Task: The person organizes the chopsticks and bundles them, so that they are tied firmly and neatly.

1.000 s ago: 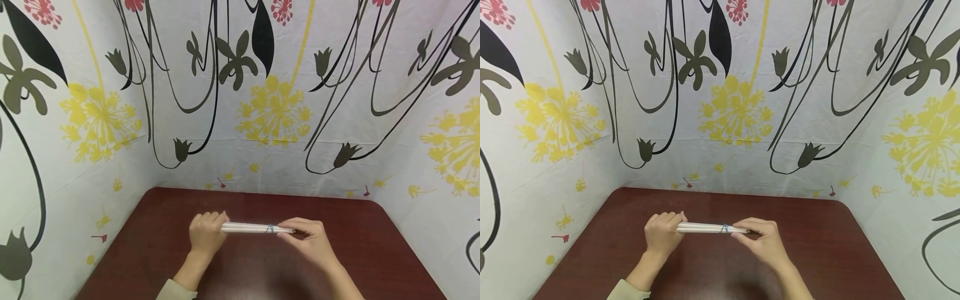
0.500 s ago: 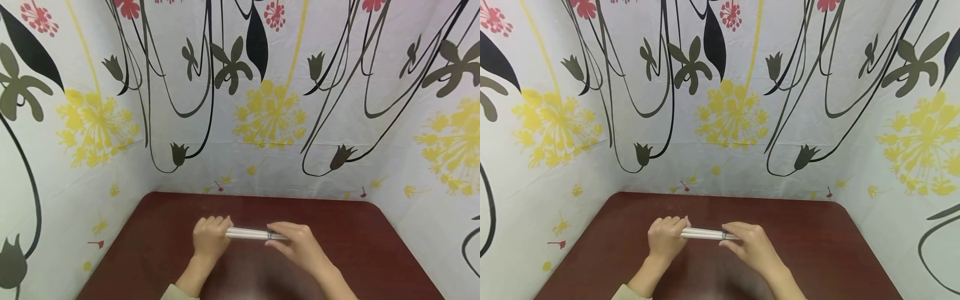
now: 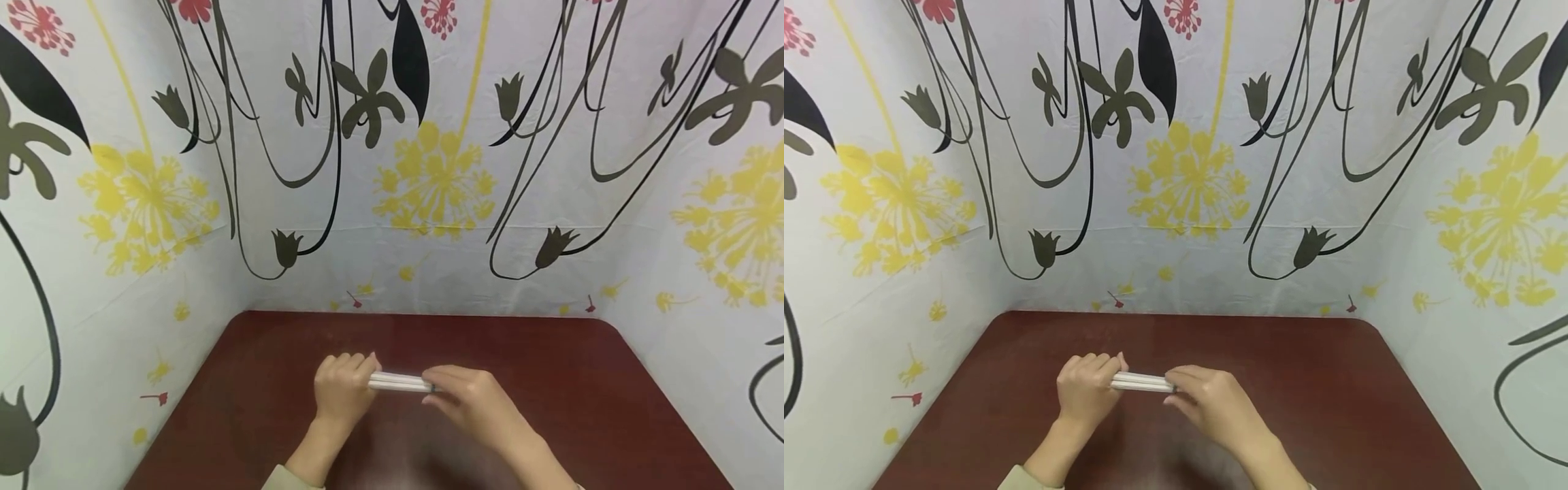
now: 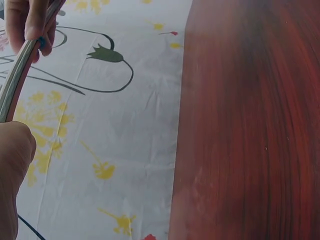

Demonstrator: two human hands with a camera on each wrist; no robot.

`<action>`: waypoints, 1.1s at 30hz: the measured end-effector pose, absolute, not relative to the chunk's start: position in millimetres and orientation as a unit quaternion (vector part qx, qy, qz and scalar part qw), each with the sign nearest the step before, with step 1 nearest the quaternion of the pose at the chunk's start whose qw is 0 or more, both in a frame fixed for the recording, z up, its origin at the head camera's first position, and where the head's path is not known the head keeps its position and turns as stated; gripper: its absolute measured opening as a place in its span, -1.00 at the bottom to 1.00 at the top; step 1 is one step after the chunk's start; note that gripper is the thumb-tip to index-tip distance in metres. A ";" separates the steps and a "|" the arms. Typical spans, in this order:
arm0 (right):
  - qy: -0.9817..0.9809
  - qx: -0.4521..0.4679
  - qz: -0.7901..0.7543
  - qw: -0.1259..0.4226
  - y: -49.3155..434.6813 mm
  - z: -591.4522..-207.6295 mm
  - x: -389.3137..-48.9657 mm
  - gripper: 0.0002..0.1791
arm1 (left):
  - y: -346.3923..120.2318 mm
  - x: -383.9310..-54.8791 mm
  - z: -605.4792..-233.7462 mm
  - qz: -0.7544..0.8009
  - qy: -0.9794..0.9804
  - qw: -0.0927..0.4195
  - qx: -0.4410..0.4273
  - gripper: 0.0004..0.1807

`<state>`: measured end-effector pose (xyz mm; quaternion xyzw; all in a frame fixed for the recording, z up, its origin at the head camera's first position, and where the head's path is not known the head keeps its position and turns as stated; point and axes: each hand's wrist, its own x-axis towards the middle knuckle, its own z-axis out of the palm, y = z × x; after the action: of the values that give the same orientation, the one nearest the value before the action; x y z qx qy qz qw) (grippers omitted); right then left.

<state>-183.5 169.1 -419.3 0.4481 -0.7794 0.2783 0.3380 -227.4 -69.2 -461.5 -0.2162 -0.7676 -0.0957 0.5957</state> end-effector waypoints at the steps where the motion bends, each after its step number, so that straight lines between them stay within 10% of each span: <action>1: -0.774 0.449 0.289 0.340 171.1 -419.5 -184.6 -0.69 | -70.8 -227.6 -461.8 -0.096 -0.768 0.596 -0.214 -0.57; 33: -0.810 0.421 0.176 0.369 145.5 -426.0 -177.1 -0.63 | -52.8 -219.2 -468.7 -0.080 -0.779 0.582 -0.220 -0.73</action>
<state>-177.1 145.5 -426.0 0.4207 -0.8098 0.1761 0.3692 -219.2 -52.8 -468.7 -0.2197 -0.7791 -0.0799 0.5817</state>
